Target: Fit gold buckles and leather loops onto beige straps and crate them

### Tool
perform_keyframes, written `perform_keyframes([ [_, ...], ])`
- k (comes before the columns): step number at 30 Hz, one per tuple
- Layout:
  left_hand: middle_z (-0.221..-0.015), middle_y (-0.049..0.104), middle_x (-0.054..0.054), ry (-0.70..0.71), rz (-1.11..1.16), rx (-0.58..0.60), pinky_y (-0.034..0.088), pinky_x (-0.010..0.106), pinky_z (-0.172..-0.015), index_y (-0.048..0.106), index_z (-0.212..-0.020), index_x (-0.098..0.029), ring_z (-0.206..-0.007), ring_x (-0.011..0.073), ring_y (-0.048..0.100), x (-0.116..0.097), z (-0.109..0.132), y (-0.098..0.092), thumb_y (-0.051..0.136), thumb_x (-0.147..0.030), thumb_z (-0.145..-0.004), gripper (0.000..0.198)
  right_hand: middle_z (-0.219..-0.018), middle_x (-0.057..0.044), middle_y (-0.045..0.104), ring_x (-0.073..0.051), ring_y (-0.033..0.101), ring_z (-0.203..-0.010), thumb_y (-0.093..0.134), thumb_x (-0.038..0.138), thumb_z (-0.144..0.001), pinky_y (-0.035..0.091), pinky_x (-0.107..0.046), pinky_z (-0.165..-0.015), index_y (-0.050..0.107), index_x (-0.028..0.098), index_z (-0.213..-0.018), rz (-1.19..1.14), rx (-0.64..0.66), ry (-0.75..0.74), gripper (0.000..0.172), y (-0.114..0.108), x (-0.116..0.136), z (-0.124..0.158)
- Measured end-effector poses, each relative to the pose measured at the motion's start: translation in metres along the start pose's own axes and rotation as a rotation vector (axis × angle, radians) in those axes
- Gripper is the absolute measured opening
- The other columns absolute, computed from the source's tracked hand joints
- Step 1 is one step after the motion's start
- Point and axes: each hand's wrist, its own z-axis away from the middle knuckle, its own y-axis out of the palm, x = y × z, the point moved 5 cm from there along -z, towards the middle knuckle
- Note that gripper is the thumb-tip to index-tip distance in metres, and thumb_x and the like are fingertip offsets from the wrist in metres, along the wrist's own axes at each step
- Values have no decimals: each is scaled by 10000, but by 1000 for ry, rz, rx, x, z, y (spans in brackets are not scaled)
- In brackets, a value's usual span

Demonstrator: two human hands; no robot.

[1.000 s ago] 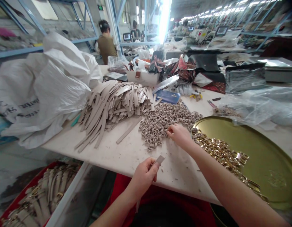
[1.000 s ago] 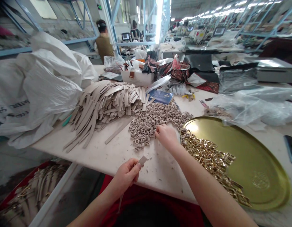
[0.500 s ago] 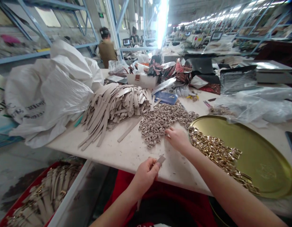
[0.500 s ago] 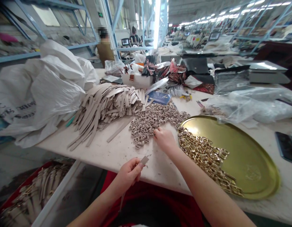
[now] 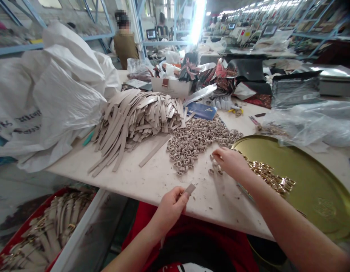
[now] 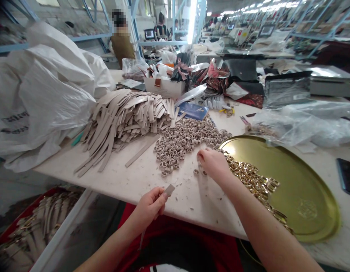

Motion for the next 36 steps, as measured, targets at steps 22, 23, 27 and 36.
perform_keyframes([
  [22, -444, 412, -80, -41, 34, 32, 246, 196, -420, 471, -746, -172, -373, 63, 312, 0, 22, 13, 440, -434, -812, 272, -840, -73, 660, -184, 599, -745, 465, 275, -828, 355, -255, -617, 673, 190, -823, 99, 88, -132, 224, 5, 2, 18],
  [23, -442, 413, -79, -33, 31, 31, 249, 196, -423, 470, -739, -173, -373, 63, 315, -1, 23, 13, 438, -436, -813, 275, -869, -74, 656, -182, 600, -758, 464, 277, -834, 361, -255, -629, 665, 193, -882, 89, 71, -130, 224, 3, 7, 17],
  [27, -449, 425, -76, -14, 23, 29, 250, 198, -421, 465, -739, -174, -370, 61, 316, -2, 24, 11, 437, -445, -816, 283, -977, -58, 630, -160, 596, -828, 443, 250, -859, 370, -235, -676, 612, 224, -1038, 35, 16, -153, 248, 6, 37, 3],
  [36, -457, 427, -78, -39, 74, 12, 263, 196, -434, 483, -765, -171, -380, 60, 317, 7, 17, -4, 434, -428, -829, 269, -845, -90, 631, -195, 592, -771, 473, 222, -834, 352, -269, -632, 629, 166, -849, 57, 69, -184, 166, 24, 54, -6],
])
